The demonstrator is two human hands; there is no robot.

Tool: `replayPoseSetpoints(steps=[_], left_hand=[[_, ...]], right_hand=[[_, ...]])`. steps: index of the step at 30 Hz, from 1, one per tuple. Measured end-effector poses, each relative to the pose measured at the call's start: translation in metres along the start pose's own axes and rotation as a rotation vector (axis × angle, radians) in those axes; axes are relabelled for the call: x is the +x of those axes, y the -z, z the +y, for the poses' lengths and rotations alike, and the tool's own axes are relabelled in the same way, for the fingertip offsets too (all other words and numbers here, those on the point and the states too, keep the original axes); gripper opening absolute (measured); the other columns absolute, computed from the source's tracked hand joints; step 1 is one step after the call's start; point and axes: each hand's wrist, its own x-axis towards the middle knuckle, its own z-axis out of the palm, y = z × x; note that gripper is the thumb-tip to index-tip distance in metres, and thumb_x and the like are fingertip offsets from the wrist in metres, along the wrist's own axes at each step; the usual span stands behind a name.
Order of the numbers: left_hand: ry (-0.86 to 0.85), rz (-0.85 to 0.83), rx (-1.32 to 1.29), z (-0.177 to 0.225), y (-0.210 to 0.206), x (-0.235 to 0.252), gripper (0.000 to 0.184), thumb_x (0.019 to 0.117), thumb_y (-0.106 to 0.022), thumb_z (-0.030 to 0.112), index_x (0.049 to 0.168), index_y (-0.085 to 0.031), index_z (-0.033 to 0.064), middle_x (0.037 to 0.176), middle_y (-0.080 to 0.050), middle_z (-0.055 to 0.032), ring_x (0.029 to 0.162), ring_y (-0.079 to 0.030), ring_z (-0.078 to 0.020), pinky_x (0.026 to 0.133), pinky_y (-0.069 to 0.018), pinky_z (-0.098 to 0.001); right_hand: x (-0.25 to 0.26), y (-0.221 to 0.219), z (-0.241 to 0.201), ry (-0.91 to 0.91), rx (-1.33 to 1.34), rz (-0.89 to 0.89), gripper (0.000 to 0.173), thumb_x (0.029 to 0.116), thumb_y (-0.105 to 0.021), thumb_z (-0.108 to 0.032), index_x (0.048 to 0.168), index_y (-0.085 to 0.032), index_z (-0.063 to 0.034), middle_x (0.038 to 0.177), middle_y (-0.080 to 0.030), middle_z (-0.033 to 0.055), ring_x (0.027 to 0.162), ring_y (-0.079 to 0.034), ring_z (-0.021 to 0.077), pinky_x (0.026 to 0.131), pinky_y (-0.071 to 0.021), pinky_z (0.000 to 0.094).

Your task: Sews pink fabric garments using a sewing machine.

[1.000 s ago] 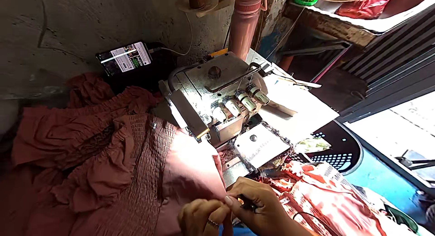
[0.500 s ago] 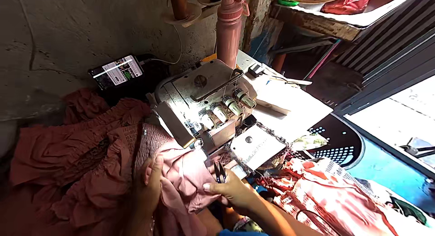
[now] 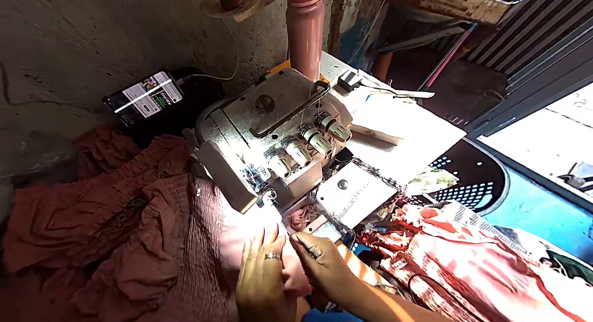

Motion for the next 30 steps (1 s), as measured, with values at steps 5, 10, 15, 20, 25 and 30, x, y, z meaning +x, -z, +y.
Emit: replayPoseSetpoints(steps=[5,10,15,20,25,30], left_hand=[[-0.042,0.046,0.089,-0.008,-0.013,0.000,0.034,0.0979,-0.046,0.018,0.103,-0.074,-0.0011,0.116,-0.075,-0.0173,0.119,-0.068,-0.0323,0.109,-0.0459,-0.0419],[-0.119,0.079,-0.179,-0.057,-0.012,0.015,0.030,0.1018,-0.048,0.016,0.099,-0.073,-0.0008,0.113,-0.076,-0.0149,0.120,-0.068,-0.0235,0.112,-0.0457,-0.0380],[-0.188,0.074,-0.262,-0.065,0.005,0.024,0.023,0.1002,-0.058,0.027,0.089,-0.069,0.0097,0.095,-0.075,-0.0047,0.105,-0.070,-0.0139,0.098,-0.0542,-0.0295],[-0.249,0.146,-0.082,-0.037,-0.002,-0.009,0.018,0.1021,-0.056,0.030,0.097,-0.068,0.0178,0.094,-0.064,0.0031,0.103,-0.058,-0.0118,0.102,-0.0402,-0.0249],[-0.215,0.142,-0.008,-0.030,-0.007,-0.025,0.018,0.1030,-0.053,0.028,0.100,-0.069,0.0203,0.094,-0.065,0.0055,0.105,-0.055,-0.0109,0.104,-0.0297,-0.0295],[-0.214,0.116,0.035,-0.032,-0.005,-0.032,0.025,0.1065,-0.048,0.036,0.104,-0.070,0.0251,0.091,-0.064,0.0081,0.107,-0.055,-0.0066,0.111,-0.0214,-0.0337]], right_hand=[[0.010,0.004,-0.006,-0.004,-0.015,-0.017,0.026,0.1051,-0.049,-0.014,0.098,-0.070,0.0005,0.078,-0.066,0.0022,0.071,-0.060,-0.0016,0.068,-0.0491,0.0156],[0.025,0.011,-0.012,-0.119,0.010,-0.122,0.026,0.1040,-0.054,-0.021,0.092,-0.069,-0.0039,0.069,-0.056,-0.0046,0.061,-0.049,-0.0036,0.058,-0.0397,0.0146],[0.024,0.023,-0.022,-0.273,0.143,-0.238,0.018,0.0997,-0.060,-0.019,0.091,-0.069,-0.0075,0.066,-0.059,-0.0084,0.054,-0.055,-0.0044,0.052,-0.0490,0.0150],[0.003,0.028,-0.018,-0.115,0.074,-0.173,0.013,0.0924,-0.061,-0.013,0.085,-0.070,-0.0060,0.067,-0.058,-0.0065,0.057,-0.048,-0.0079,0.052,-0.0390,0.0108],[-0.007,0.032,-0.014,-0.123,0.077,-0.128,0.009,0.0893,-0.069,-0.016,0.087,-0.071,-0.0082,0.066,-0.057,-0.0096,0.054,-0.043,-0.0104,0.049,-0.0346,0.0083],[-0.012,0.037,-0.015,-0.177,0.136,-0.122,0.013,0.0922,-0.072,-0.022,0.088,-0.071,-0.0100,0.066,-0.057,-0.0121,0.054,-0.044,-0.0111,0.050,-0.0361,0.0075]])
